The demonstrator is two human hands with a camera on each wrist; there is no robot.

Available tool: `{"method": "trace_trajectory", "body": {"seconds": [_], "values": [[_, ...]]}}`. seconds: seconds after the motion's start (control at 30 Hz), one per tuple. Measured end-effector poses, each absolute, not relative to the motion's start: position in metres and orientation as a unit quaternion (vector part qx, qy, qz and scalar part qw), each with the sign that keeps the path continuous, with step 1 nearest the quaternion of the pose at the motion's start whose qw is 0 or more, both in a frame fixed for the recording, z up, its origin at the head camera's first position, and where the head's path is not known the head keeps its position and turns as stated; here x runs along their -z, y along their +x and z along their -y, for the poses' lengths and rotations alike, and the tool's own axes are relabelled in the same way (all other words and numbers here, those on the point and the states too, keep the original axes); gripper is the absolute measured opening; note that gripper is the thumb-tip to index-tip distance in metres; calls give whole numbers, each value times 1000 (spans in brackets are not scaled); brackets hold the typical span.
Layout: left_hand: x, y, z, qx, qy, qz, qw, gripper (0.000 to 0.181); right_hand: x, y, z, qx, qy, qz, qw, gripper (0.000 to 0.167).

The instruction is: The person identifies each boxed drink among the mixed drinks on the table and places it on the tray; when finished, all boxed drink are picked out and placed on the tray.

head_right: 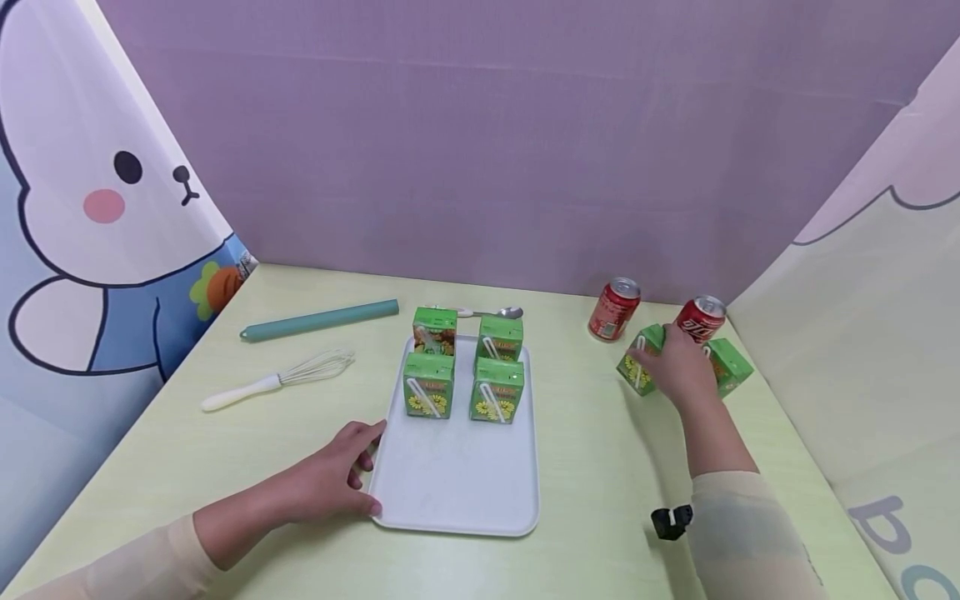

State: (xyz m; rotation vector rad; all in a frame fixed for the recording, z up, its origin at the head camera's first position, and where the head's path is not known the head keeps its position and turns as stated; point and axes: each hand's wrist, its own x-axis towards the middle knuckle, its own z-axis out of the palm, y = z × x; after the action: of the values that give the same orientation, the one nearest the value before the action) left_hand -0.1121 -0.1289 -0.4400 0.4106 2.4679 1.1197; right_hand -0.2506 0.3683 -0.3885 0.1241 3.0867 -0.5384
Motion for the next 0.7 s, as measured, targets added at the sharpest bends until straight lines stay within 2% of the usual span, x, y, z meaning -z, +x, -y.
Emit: {"method": "trace_trajectory", "body": {"seconds": [0.23,0.7], "values": [[440,-112,129,-400,150,-882,199,112,396,-251,-370,187,65,-980,3,96],[438,-111,130,-405,150,-880,199,112,396,-242,-360,171,33,-985,-24,75]]}}
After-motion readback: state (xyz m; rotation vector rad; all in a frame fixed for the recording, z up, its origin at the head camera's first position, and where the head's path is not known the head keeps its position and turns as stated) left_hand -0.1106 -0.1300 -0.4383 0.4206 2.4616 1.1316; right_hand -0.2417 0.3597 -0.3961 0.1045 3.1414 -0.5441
